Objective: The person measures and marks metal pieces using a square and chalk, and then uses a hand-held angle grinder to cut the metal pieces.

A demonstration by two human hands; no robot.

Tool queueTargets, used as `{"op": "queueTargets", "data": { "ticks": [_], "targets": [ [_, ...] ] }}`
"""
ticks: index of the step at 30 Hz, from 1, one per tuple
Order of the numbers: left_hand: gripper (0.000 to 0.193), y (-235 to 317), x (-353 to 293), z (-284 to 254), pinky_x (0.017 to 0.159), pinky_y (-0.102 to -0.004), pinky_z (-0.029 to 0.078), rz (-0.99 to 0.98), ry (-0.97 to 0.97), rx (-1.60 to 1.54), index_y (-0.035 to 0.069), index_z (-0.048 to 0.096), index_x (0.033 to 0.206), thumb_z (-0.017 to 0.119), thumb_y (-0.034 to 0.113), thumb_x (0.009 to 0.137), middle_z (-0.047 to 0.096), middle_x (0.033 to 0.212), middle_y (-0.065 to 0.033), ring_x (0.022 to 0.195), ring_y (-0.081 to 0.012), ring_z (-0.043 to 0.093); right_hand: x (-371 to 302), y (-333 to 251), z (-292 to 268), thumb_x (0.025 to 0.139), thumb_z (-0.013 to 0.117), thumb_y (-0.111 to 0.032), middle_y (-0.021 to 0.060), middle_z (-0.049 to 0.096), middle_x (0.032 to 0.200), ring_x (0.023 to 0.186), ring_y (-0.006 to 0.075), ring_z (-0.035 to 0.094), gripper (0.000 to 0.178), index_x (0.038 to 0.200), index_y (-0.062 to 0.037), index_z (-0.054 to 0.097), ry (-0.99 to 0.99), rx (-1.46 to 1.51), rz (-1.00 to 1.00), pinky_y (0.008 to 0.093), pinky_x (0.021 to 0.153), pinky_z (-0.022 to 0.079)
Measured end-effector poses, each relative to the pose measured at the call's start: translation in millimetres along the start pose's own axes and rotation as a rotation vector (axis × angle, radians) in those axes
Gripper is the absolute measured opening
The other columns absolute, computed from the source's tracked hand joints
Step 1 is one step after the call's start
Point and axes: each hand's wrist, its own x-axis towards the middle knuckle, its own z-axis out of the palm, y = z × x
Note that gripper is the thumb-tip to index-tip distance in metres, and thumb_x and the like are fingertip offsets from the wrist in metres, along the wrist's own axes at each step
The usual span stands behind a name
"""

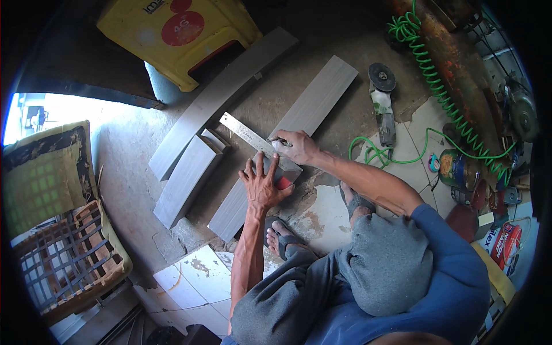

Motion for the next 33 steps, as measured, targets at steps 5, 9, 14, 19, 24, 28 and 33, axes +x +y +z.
{"op": "queueTargets", "data": {
  "ticks": [5,9,14,19,24,28,33],
  "targets": [
    [0.110,-4,-2,-1,0.111,-0.0690,0.026,-0.002,0.000,0.008,0.030,0.049,0.157,0.087,0.061,0.058,0.034,0.164,-0.0182,0.144,-0.0500,0.033,2,-5,-2,0.093,0.069,-0.024,0.0177,0.075,0.099,0.089,0.0364,0.074,0.029,0.114,-0.0048,0.071,-0.046,-0.064,-0.020,0.0424,0.082,0.059],
    [0.109,-1,-1,-3,0.112,-0.0682,0.026,0.002,-0.009,0.010,0.029,0.049,0.157,0.086,0.062,0.059,0.035,0.163,-0.0181,0.144,-0.0498,0.032,-28,-13,-27,0.094,0.065,-0.029,0.0211,0.073,0.085,0.081,0.0401,0.073,0.026,0.095,-0.0045,0.073,-0.255,-0.274,0.032,0.0501,0.077,0.057],
    [0.111,1,-2,-10,0.113,-0.0681,0.025,-0.016,-0.021,-0.004,0.029,0.048,0.158,0.088,0.063,0.060,0.034,0.164,-0.0192,0.146,-0.0496,0.030,-76,-20,-50,0.101,0.058,-0.051,0.0272,0.074,0.093,0.087,0.0430,0.074,0.052,0.097,-0.0006,0.072,-0.437,-0.407,0.391,0.0543,0.083,0.056],
    [0.106,-16,3,-21,0.118,-0.0601,0.034,-0.071,0.001,-0.237,0.021,0.045,0.158,0.090,0.058,0.070,0.035,0.162,-0.0231,0.147,-0.0476,0.037,-98,48,20,0.105,0.055,-0.051,0.0225,0.075,0.110,0.087,0.0388,0.076,0.056,0.131,-0.0016,0.056,-0.281,-0.184,0.382,0.0495,0.078,0.060],
    [0.117,-74,0,-17,0.113,-0.0506,0.047,-0.287,-0.204,-0.356,0.000,0.040,0.154,0.095,0.055,0.066,0.049,0.149,-0.0285,0.135,-0.0456,0.054,-97,34,19,0.109,0.055,-0.032,0.0117,0.075,0.094,0.070,0.0152,0.072,0.038,0.133,-0.0030,0.055,-0.414,0.375,0.592,0.0321,0.053,0.053],
    [0.128,-66,7,-22,0.108,-0.0491,0.050,-0.326,-0.374,-0.253,-0.002,0.040,0.154,0.097,0.059,0.058,0.059,0.140,-0.0283,0.131,-0.0420,0.058,-118,29,-30,0.108,0.057,-0.037,0.0075,0.074,0.090,0.065,0.0131,0.067,0.043,0.133,-0.0017,0.058,-0.251,0.292,0.615,0.0289,0.053,0.051],
    [0.105,-76,-4,-17,0.101,-0.0558,0.049,-0.369,-0.460,-0.490,-0.001,0.062,0.132,0.098,0.058,0.053,0.063,0.125,-0.0255,0.117,-0.0413,0.064,-123,11,-58,0.108,0.059,-0.039,0.0058,0.074,0.091,0.062,0.0102,0.064,0.048,0.140,-0.0025,0.057,-0.097,0.449,0.563,0.0256,0.053,0.052]
  ]
}}
